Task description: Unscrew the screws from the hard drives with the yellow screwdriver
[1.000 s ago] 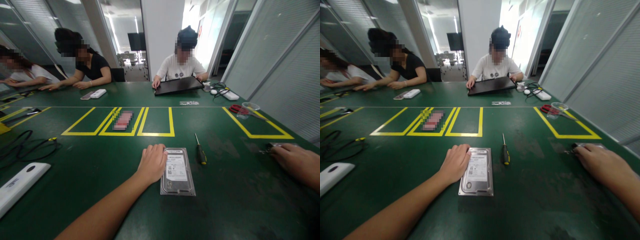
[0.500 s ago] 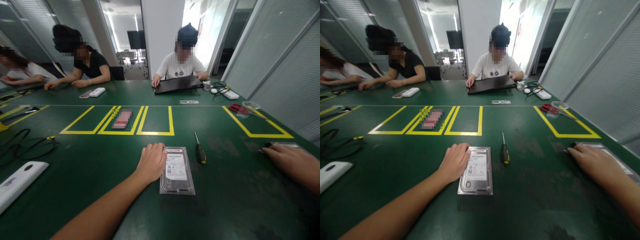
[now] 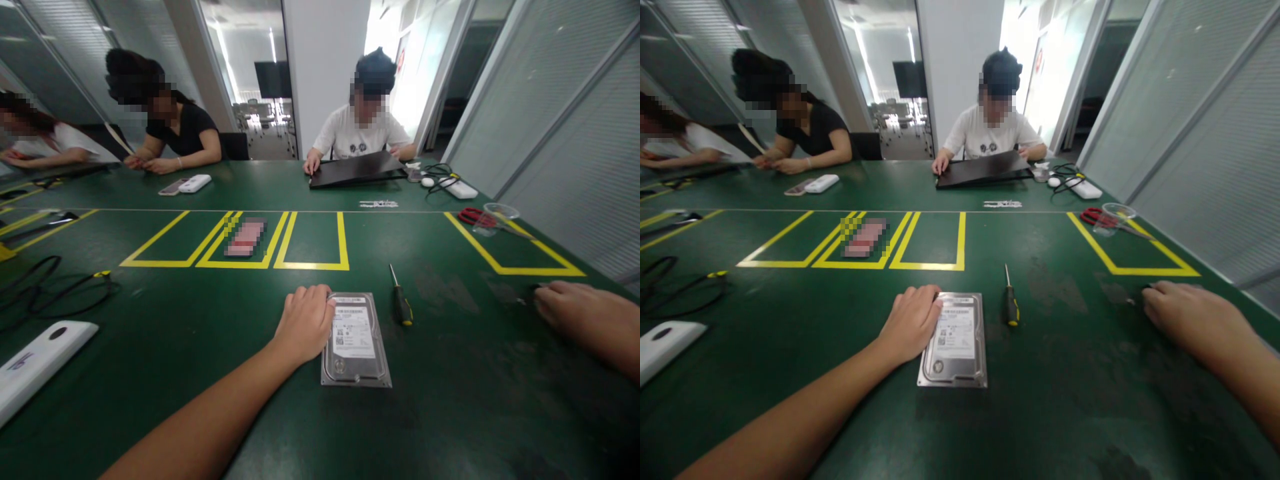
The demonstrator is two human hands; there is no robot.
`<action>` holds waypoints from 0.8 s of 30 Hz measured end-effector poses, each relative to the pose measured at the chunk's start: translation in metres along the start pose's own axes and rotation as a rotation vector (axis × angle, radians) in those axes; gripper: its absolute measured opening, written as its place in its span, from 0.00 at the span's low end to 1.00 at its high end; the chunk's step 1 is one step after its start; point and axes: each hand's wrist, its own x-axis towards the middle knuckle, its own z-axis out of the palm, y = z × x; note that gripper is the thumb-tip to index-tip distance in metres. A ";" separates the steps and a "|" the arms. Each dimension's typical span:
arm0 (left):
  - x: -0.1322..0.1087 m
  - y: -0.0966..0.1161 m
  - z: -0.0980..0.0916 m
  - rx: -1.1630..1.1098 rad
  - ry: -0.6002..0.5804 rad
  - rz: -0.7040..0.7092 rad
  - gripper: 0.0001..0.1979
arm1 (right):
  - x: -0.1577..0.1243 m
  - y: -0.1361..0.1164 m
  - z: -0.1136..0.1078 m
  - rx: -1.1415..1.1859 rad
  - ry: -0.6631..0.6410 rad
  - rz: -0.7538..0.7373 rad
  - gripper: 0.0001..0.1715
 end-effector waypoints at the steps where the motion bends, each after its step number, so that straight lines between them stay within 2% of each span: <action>1: 0.000 0.000 0.000 0.002 -0.003 0.002 0.16 | 0.002 -0.003 -0.003 0.002 -0.079 -0.004 0.13; 2: 0.001 0.000 0.000 0.002 -0.004 0.003 0.16 | 0.004 -0.008 -0.006 0.018 -0.152 0.019 0.13; 3: 0.001 0.000 0.000 0.002 -0.004 0.005 0.15 | 0.006 -0.015 -0.011 0.068 -0.167 0.050 0.12; 5: 0.001 0.000 0.000 0.001 -0.001 0.010 0.15 | 0.009 -0.036 -0.026 0.198 -0.121 0.072 0.09; 9: -0.001 0.000 0.000 -0.016 0.007 0.030 0.16 | 0.008 -0.097 -0.069 0.442 -0.026 -0.016 0.07; 14: -0.001 0.001 0.001 -0.039 0.007 0.073 0.16 | -0.004 -0.174 -0.116 0.639 0.052 -0.269 0.09; 16: -0.001 0.001 0.002 -0.041 0.013 0.088 0.16 | -0.009 -0.201 -0.127 0.755 0.083 -0.259 0.09; 20: -0.001 0.001 0.001 -0.033 0.019 0.097 0.15 | -0.016 -0.244 -0.131 1.058 0.031 -0.210 0.10; 24: -0.001 0.001 0.000 -0.031 0.013 0.107 0.14 | -0.019 -0.268 -0.108 1.217 0.015 -0.204 0.09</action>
